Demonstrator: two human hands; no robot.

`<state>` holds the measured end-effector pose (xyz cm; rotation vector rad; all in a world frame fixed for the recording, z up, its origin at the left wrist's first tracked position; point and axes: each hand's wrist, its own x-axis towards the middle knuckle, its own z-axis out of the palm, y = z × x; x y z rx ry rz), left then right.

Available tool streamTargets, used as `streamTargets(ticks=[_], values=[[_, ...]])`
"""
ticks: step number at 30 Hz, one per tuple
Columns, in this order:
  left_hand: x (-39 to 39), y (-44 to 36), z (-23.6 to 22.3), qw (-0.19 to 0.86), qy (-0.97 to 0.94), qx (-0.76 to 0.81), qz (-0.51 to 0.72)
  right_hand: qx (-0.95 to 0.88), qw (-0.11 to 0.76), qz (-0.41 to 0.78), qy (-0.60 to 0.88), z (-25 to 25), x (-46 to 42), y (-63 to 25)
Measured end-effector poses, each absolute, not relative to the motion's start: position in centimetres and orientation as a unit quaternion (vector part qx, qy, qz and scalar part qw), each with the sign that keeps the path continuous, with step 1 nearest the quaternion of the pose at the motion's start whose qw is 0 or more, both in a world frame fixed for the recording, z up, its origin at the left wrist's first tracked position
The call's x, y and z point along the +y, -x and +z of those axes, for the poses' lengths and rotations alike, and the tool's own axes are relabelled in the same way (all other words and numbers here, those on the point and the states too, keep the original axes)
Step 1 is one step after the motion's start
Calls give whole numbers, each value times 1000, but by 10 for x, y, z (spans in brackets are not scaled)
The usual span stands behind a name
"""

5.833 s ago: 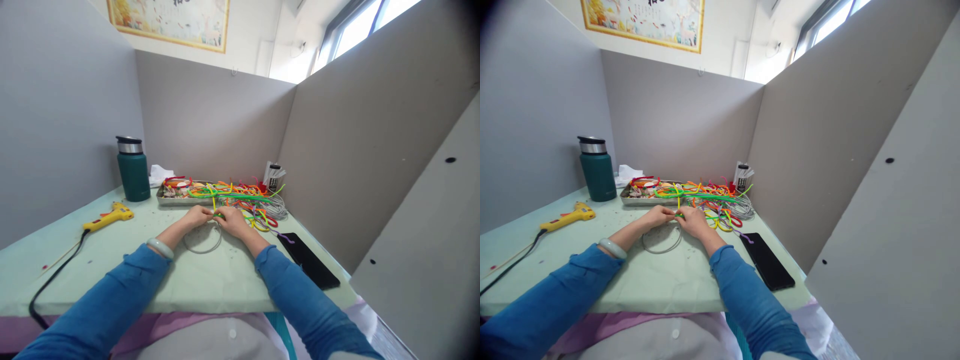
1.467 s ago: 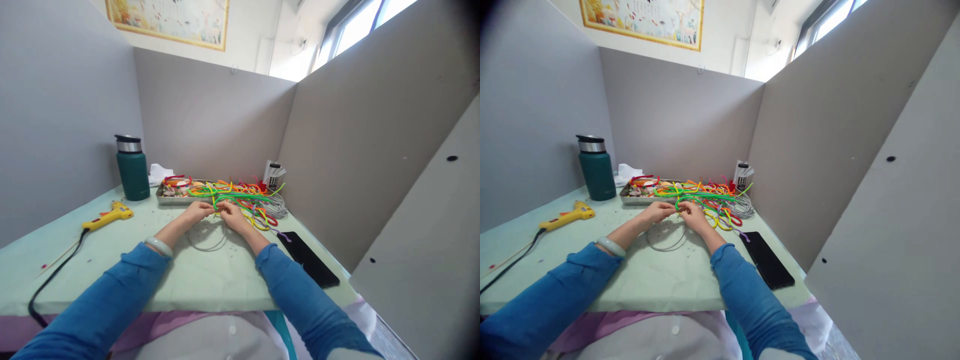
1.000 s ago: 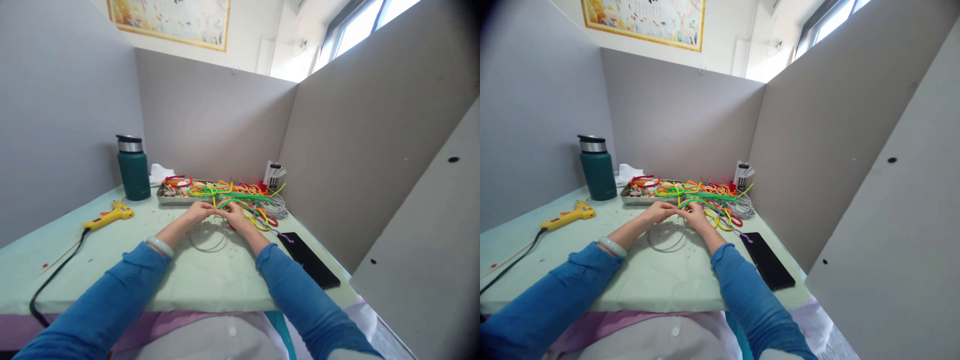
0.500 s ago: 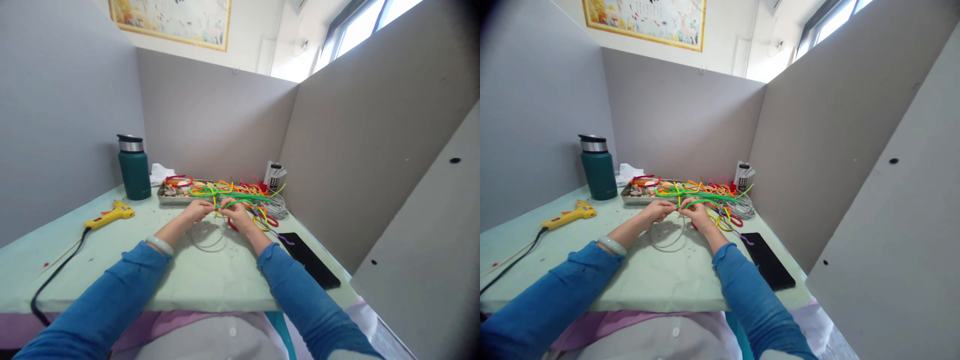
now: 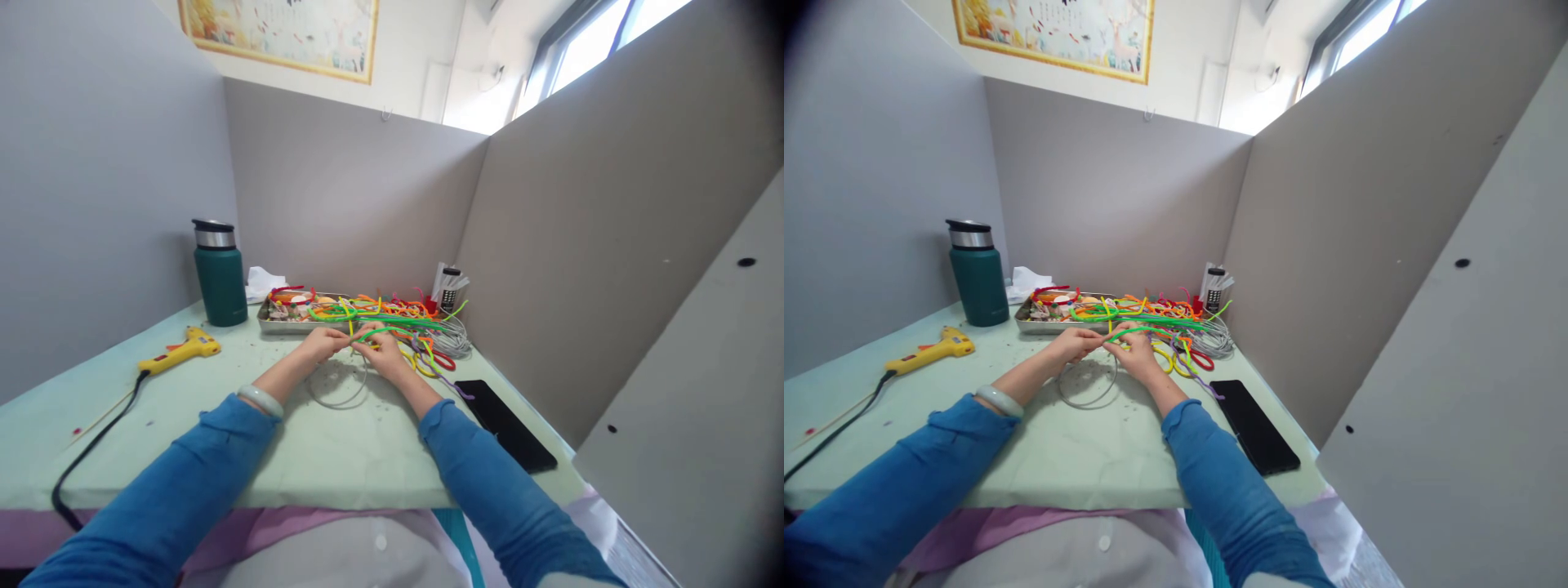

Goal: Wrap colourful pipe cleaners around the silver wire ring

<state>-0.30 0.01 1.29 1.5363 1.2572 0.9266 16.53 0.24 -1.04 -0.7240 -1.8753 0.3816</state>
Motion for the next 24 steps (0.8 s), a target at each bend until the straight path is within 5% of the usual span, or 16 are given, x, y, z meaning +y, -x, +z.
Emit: streamTargets(ticks=[24], values=[[3,6,11,491,-597,498,393,-805,511,134,271,-11,3,-168]])
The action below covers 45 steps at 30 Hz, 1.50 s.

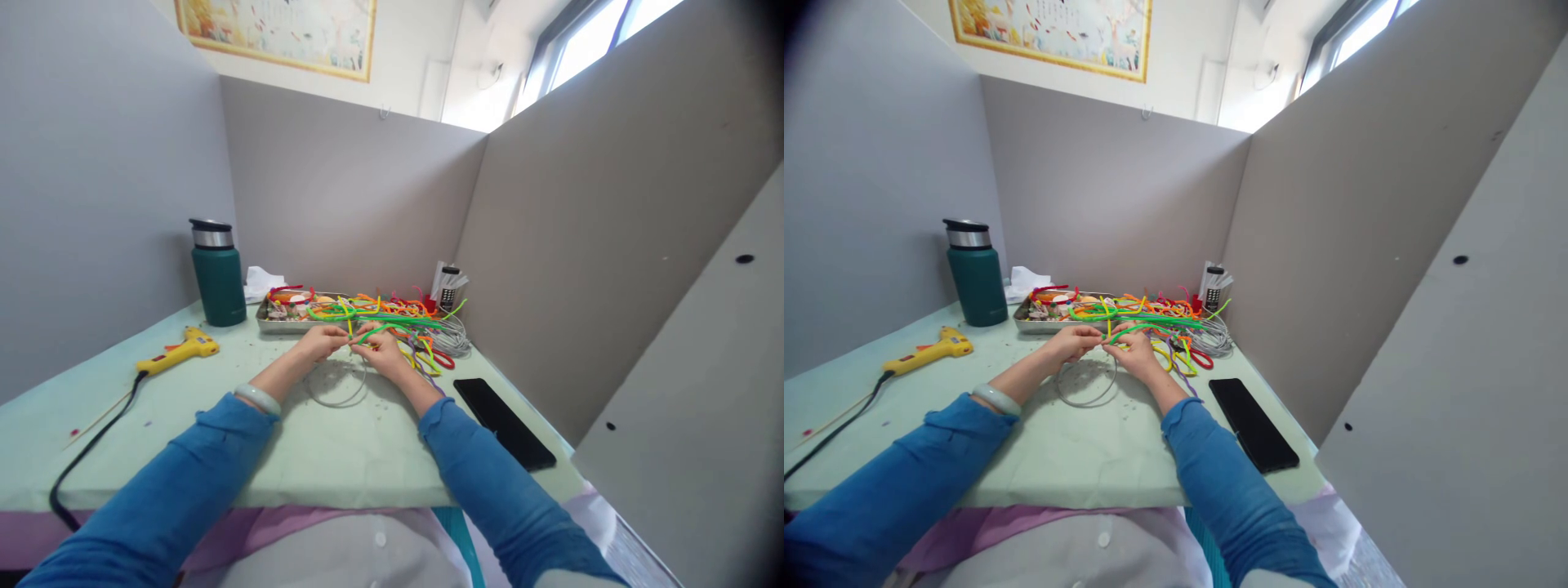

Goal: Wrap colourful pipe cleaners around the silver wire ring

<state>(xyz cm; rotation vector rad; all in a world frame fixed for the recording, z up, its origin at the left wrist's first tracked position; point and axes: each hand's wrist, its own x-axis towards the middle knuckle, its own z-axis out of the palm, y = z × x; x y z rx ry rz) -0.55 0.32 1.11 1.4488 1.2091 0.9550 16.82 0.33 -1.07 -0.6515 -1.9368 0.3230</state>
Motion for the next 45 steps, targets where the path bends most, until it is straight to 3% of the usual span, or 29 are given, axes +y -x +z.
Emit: streamTargets(ticks=[19,27,45], values=[[1,1,13,479,-595,512,392,-795,485,79,356,-17,5,-169],[-1,0,11,431,-656,515,345,-811,482,68,324,-14,1,-168],[-4,-1,13,421,-701,470,333,-693,529,306,382,-11,7,-163]])
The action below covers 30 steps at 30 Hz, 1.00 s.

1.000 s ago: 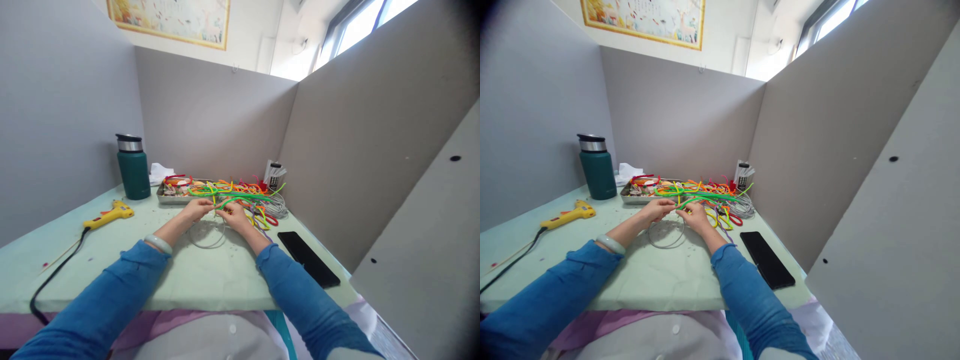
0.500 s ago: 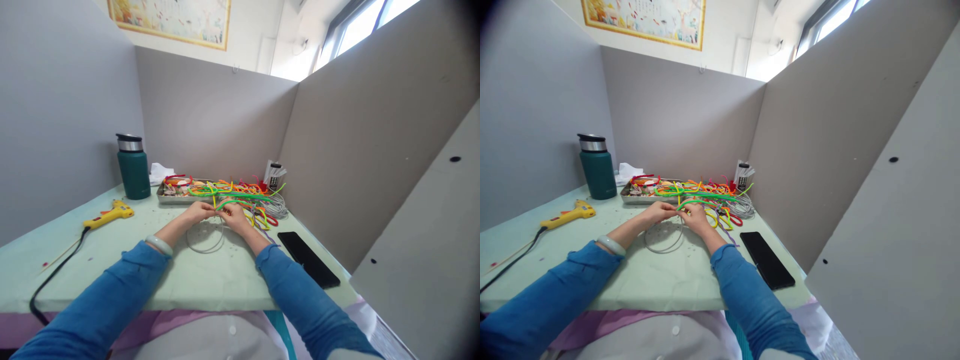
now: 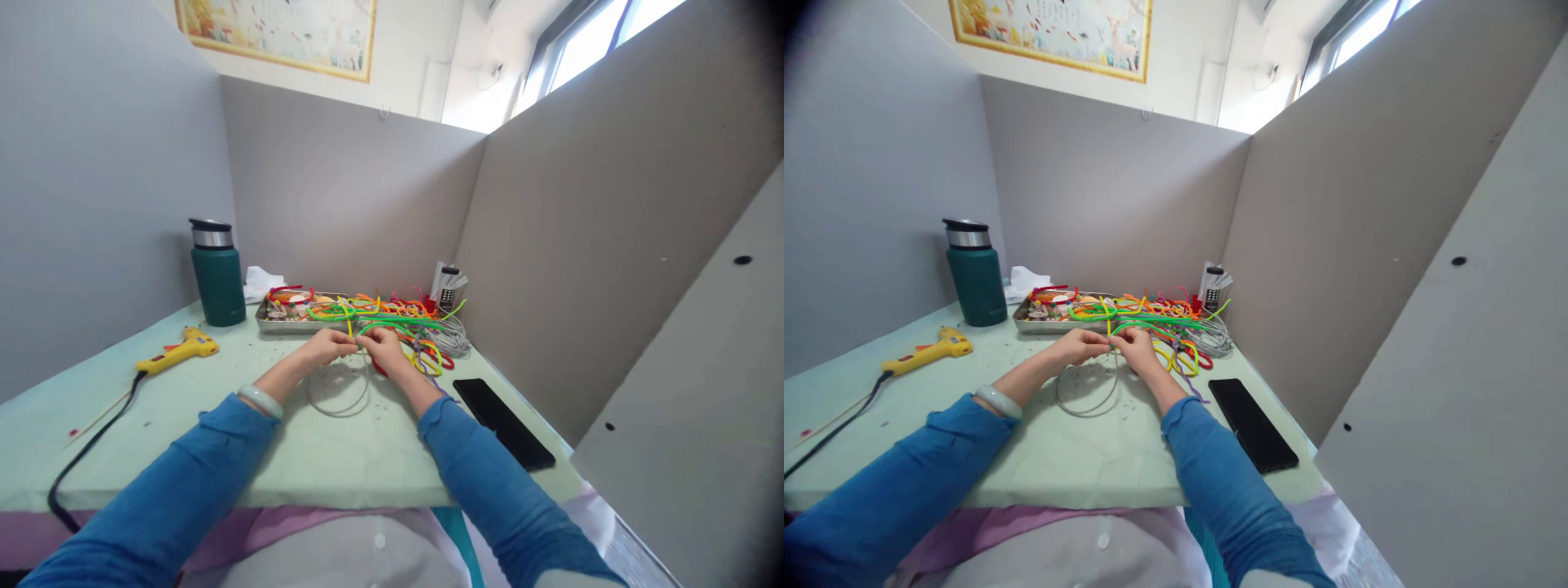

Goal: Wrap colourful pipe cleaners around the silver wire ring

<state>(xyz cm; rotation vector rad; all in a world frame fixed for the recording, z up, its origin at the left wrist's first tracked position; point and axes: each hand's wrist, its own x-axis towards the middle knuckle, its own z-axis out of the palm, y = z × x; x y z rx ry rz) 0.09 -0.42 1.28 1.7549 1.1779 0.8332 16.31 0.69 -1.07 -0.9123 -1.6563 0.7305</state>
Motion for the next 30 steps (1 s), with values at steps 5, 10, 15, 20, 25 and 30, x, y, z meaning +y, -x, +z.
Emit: streamTargets(ticks=[5,10,15,20,25,30], values=[[-3,0,11,407,-680,503,344,-699,510,341,367,-8,0,-163],[-4,0,13,420,-656,515,357,-712,483,353,366,-8,-2,-163],[-6,-1,16,417,-632,539,368,-737,471,342,342,-16,7,-163],[-2,0,13,414,-618,550,379,-753,468,299,354,-23,16,-163],[0,1,11,407,-636,542,370,-770,463,243,366,-21,13,-164],[-3,-1,13,410,-650,522,371,-767,461,215,391,-16,6,-163]])
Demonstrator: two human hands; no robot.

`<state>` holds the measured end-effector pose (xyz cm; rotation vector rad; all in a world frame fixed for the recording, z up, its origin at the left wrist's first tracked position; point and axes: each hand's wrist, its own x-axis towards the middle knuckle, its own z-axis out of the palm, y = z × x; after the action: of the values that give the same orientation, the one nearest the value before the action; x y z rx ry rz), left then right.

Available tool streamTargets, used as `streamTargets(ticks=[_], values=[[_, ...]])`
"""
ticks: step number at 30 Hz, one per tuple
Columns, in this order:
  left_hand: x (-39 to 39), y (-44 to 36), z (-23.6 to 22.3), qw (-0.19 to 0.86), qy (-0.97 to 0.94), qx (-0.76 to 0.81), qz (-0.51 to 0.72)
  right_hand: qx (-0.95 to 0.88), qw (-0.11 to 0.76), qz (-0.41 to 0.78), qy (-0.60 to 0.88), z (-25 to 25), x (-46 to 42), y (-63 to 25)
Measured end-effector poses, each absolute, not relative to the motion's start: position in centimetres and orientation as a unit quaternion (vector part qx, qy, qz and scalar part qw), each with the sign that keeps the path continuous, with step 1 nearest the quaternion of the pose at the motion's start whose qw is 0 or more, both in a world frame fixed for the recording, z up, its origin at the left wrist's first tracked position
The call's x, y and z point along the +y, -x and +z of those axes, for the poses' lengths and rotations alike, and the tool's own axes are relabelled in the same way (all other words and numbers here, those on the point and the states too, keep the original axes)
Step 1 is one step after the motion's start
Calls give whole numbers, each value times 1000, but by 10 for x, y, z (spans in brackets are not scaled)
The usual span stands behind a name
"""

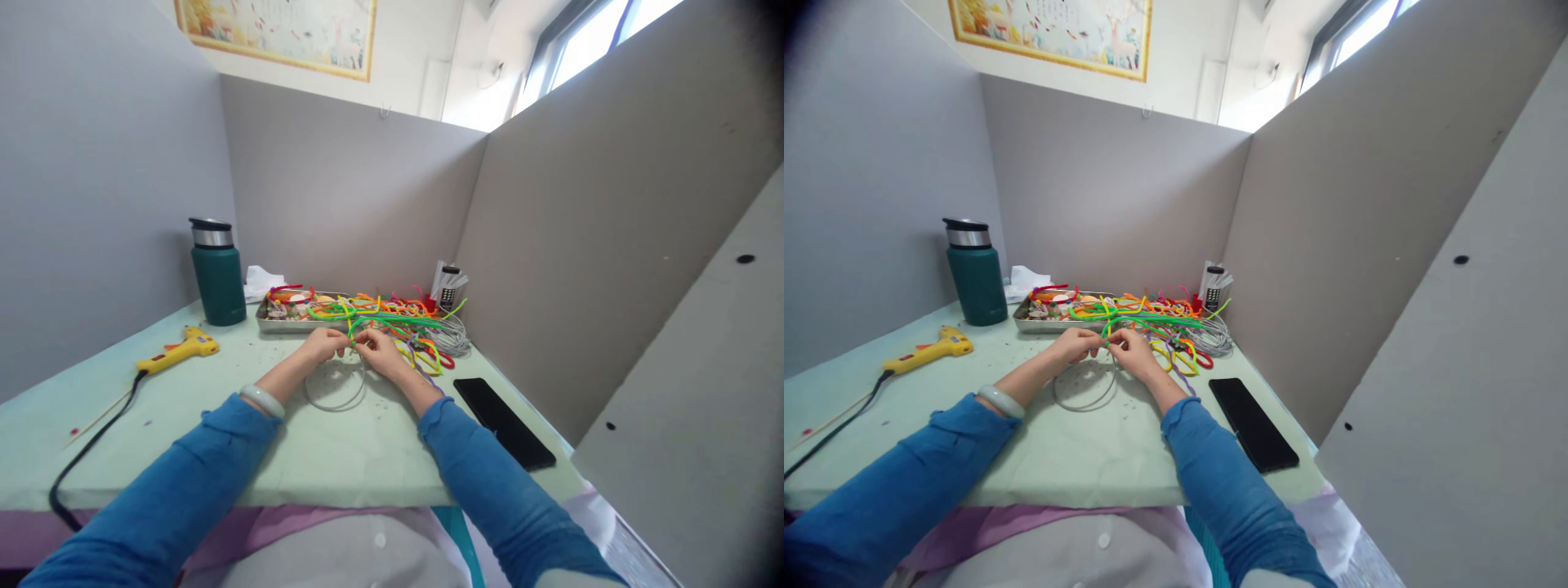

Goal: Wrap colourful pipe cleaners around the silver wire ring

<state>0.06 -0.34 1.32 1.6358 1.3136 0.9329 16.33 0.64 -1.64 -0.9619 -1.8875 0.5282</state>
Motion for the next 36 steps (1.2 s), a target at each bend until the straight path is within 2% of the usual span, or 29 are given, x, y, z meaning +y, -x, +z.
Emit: streamTargets(ticks=[5,15,21,28,36], values=[[-2,-2,12,418,-652,511,372,-764,477,193,388,-16,7,-163],[-3,-2,10,396,-670,498,382,-751,480,271,364,-21,11,-161],[-1,-3,8,383,-685,495,373,-754,500,268,332,-20,10,-161],[4,1,8,419,-649,513,374,-765,496,238,333,-17,7,-163],[-4,2,18,498,-587,510,383,-807,452,199,323,-18,7,-165]])
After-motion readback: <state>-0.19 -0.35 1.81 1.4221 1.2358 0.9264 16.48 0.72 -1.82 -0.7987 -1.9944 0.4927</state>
